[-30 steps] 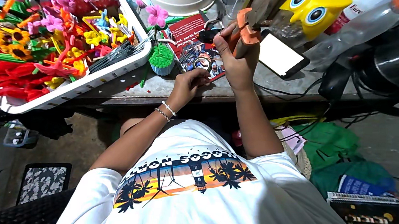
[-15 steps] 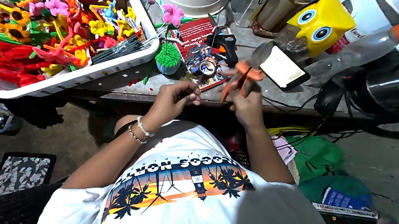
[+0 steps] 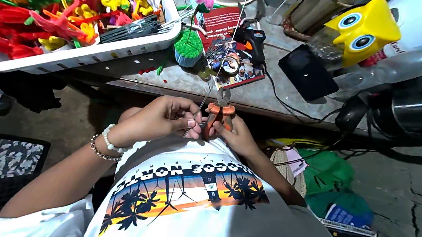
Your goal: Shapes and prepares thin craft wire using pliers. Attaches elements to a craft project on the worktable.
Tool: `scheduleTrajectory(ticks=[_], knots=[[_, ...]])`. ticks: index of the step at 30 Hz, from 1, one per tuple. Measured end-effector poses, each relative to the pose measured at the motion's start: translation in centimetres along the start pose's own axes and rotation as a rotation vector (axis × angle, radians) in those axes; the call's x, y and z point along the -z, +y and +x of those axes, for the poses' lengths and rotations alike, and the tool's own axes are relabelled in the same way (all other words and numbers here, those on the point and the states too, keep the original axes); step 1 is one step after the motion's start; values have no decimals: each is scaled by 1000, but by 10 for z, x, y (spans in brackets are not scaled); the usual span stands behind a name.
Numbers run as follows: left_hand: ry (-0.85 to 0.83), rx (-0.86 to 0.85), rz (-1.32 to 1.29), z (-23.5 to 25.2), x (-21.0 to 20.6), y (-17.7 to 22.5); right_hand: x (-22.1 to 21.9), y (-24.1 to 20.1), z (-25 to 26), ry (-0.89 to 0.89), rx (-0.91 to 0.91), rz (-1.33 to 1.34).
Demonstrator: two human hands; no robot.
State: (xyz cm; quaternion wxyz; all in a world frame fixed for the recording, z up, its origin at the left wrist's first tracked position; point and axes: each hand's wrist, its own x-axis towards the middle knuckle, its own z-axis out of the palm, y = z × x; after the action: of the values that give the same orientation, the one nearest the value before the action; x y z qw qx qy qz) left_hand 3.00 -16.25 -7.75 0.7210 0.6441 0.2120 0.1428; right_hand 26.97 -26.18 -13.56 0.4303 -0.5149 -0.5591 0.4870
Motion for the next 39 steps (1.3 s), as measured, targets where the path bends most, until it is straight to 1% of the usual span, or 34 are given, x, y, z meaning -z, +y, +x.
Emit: scheduleTrajectory(ticks=[5,7,10,13,18,23,29,34,39], knots=[[-48,59,-81,-3,-1,0,7,8,-3,-182,-28,221],[-68,70,-110,-3,-1,0,7,10,-3,-224,2,235],[-79,105,-128,-3,-2,3,5,6,-3,-166,26,184],[-84,130,-132,-5,-5,6,3,7,-1,-97,84,62],[-86,145,-130,-7,-6,10,6,2,3,-87,170,-58],[-87,127,-173,-8,-6,11,7,1,5,-89,211,-189],[-90,153,-167,-7,-6,10,5,4,4,-56,280,-346],[-114,187,-237,-8,-6,8,1,11,4,-4,309,-299],[-163,232,-331,-10,-5,7,-6,17,1,-20,307,-186]])
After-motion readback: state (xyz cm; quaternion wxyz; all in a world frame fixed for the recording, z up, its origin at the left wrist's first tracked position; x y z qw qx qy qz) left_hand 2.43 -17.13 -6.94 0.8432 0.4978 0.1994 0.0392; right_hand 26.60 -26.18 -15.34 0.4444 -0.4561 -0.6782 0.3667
